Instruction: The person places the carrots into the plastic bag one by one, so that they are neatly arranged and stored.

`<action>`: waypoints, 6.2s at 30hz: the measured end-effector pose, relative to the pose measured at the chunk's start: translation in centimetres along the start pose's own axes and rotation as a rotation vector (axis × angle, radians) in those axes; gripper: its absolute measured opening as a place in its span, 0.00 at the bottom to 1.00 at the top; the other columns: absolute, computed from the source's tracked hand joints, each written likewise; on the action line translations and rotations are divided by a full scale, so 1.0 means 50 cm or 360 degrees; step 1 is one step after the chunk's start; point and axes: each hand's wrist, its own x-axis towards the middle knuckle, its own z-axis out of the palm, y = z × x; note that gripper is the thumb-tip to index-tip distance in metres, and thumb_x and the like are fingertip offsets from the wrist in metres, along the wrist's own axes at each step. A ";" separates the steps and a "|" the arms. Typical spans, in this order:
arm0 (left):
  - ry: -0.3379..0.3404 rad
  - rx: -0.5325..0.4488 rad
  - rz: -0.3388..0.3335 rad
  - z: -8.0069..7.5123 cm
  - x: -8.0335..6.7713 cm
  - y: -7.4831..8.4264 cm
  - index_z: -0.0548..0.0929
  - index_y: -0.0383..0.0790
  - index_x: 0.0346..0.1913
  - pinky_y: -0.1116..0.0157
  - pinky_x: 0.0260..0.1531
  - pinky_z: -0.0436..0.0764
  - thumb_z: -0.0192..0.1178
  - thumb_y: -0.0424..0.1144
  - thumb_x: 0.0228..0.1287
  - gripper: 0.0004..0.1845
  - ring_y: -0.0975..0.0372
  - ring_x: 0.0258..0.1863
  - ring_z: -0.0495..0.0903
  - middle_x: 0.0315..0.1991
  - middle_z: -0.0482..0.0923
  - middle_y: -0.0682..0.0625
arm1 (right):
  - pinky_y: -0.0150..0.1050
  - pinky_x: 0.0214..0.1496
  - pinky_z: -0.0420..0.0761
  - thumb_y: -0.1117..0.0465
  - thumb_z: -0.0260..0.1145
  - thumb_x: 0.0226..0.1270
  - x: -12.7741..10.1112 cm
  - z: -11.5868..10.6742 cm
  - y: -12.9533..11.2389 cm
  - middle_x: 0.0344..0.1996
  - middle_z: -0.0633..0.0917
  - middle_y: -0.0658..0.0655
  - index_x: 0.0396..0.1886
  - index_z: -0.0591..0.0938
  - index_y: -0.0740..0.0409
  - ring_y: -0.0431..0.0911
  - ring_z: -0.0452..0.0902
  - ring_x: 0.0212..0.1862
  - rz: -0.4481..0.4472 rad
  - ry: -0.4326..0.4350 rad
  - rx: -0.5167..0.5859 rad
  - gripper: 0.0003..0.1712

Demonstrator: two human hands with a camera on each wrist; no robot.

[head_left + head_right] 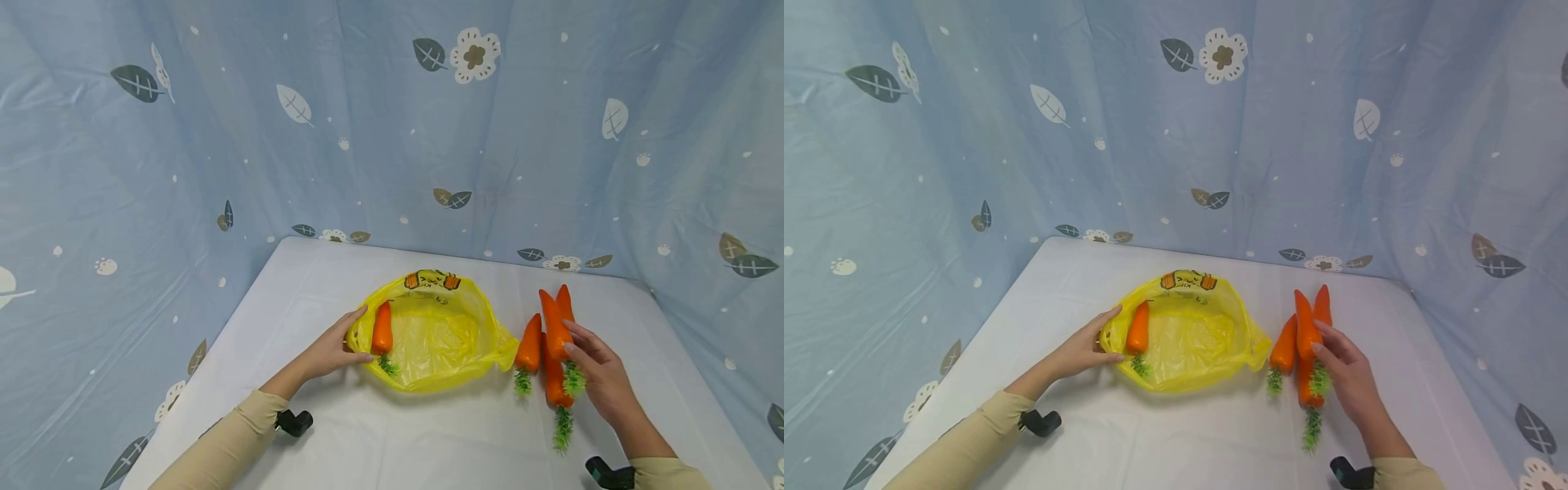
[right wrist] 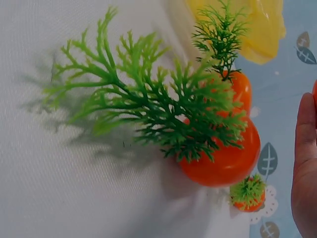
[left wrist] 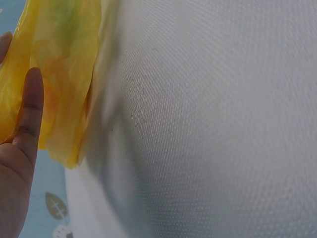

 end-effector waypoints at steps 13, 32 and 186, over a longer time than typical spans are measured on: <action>0.0004 0.0027 0.0009 0.001 0.000 -0.004 0.52 0.42 0.82 0.47 0.67 0.70 0.74 0.46 0.61 0.54 0.46 0.74 0.62 0.79 0.53 0.40 | 0.20 0.53 0.75 0.58 0.59 0.80 0.006 0.019 0.000 0.59 0.72 0.40 0.77 0.67 0.55 0.32 0.69 0.58 -0.0079 -0.0036 0.0024 0.30; 0.0001 0.0015 0.0009 0.002 0.001 -0.011 0.52 0.43 0.82 0.46 0.68 0.69 0.75 0.46 0.61 0.54 0.46 0.74 0.61 0.79 0.53 0.41 | 0.21 0.52 0.77 0.60 0.60 0.79 0.009 0.031 -0.002 0.58 0.73 0.42 0.76 0.68 0.59 0.32 0.72 0.56 -0.0158 -0.0091 -0.0037 0.29; 0.0016 0.0076 0.0010 0.010 -0.007 -0.002 0.51 0.45 0.83 0.42 0.71 0.61 0.75 0.45 0.61 0.54 0.44 0.77 0.55 0.80 0.51 0.40 | 0.36 0.56 0.82 0.55 0.65 0.75 0.065 0.251 -0.094 0.64 0.78 0.60 0.70 0.77 0.52 0.50 0.78 0.58 -0.0237 -0.0645 -0.0157 0.26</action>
